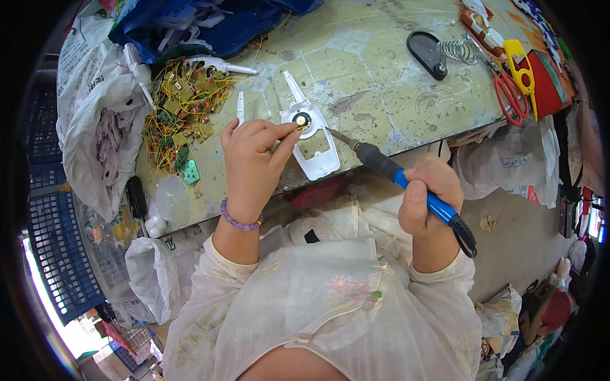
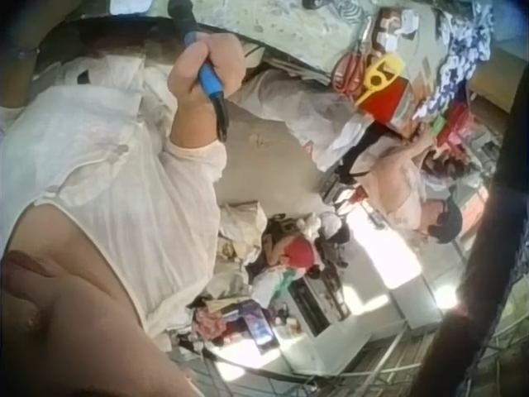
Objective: The recorder is soldering wires and components onto small green circuit boards and plastic housings at an industrial workbench.
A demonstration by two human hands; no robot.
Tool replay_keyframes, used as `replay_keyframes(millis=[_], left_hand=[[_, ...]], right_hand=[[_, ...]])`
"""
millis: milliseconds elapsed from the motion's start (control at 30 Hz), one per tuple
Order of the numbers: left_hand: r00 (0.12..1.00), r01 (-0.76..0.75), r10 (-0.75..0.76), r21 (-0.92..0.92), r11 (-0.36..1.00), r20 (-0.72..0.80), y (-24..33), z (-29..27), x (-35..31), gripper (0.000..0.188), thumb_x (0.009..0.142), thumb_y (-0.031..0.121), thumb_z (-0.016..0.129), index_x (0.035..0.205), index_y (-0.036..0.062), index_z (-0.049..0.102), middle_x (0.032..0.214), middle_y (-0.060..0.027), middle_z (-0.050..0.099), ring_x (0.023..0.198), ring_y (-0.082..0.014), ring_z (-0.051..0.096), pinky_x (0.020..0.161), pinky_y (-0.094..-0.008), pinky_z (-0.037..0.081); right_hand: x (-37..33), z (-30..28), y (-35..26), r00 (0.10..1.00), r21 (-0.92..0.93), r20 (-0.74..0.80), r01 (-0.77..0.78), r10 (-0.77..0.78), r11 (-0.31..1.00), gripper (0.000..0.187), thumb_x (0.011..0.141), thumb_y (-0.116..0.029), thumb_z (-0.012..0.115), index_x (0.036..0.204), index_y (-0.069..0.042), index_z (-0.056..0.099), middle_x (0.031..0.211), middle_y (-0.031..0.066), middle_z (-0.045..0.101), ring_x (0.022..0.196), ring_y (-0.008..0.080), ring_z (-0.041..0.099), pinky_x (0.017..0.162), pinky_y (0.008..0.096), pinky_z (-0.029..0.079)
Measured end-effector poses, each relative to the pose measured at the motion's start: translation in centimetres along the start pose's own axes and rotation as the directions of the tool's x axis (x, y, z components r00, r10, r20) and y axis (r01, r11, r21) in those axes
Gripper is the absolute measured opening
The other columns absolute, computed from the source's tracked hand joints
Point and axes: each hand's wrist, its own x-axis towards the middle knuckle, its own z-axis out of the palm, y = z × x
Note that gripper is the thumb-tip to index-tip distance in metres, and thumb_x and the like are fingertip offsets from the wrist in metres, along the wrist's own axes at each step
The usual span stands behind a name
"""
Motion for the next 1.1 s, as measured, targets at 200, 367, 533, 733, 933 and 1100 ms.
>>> replay_keyframes(millis=[200,367,533,733,933,1100], left_hand=[[0.999,-0.003,0.005,0.043,0.999,-0.041,0.3,0.6,0.0,0.006,0.072,0.014,0.072,0.072,0.0112,0.066,0.073,0.0001,0.059,0.077,-0.019,0.057,0.092,-0.0457,0.032],[0.991,-0.065,0.083,0.157,0.985,-0.107,0.5,1.2,-0.1,0.009,0.068,0.013,0.071,0.067,0.012,0.062,0.077,-0.0009,0.058,0.084,-0.0199,0.054,0.092,-0.0457,0.032],[0.991,-0.083,0.101,0.178,0.98,-0.092,0.5,1.6,-0.2,0.009,0.067,0.013,0.07,0.066,0.0118,0.061,0.077,-0.0007,0.058,0.085,-0.0198,0.054,0.092,-0.0468,0.032],[0.991,-0.084,0.102,0.195,0.977,-0.086,0.6,1.6,-0.1,0.011,0.066,0.013,0.072,0.066,0.013,0.061,0.075,0.0008,0.059,0.085,-0.0202,0.055,0.089,-0.0428,0.032],[0.991,-0.089,0.106,0.19,0.978,-0.082,0.6,1.5,-0.3,0.01,0.066,0.012,0.072,0.066,0.0129,0.062,0.074,0.0009,0.059,0.084,-0.0201,0.055,0.088,-0.0433,0.032],[0.99,-0.088,0.107,0.19,0.978,-0.089,0.5,1.6,-0.4,0.01,0.066,0.012,0.072,0.066,0.0128,0.062,0.074,0.0008,0.059,0.084,-0.0201,0.055,0.088,-0.0435,0.033]], right_hand=[[0.2,0.5,0.2,1.0,0.051,0.016,-0.005,0.004,0.999,0.013,0.083,-0.009,0.056,0.09,0.002,0.053,0.068,0.0113,0.057,0.052,0.0194,0.05,0.049,0.0291,0.04],[0.8,1.0,-0.1,0.997,0.074,0.082,0.005,-0.011,0.997,0.012,0.083,-0.008,0.056,0.089,0.002,0.053,0.063,0.0106,0.055,0.048,0.0196,0.048,0.046,0.0297,0.04],[1.0,1.3,0.0,0.994,0.032,0.111,0.009,-0.013,0.999,0.011,0.083,-0.007,0.057,0.089,0.001,0.054,0.064,0.0103,0.057,0.048,0.0197,0.049,0.046,0.0297,0.041],[1.6,1.8,0.2,0.985,0.009,0.163,0.059,-0.059,0.998,0.011,0.083,-0.007,0.058,0.09,0.001,0.054,0.064,0.01,0.057,0.047,0.0202,0.049,0.046,0.0304,0.041],[1.6,1.7,0.3,0.976,-0.006,0.211,0.063,-0.061,0.998,0.011,0.083,-0.007,0.058,0.089,0.001,0.055,0.063,0.0094,0.056,0.047,0.0206,0.049,0.045,0.0302,0.04],[1.6,1.9,0.4,0.976,0.001,0.204,0.082,-0.08,0.997,0.01,0.083,-0.006,0.058,0.089,0.001,0.055,0.063,0.0086,0.055,0.046,0.0205,0.049,0.044,0.0302,0.039]])
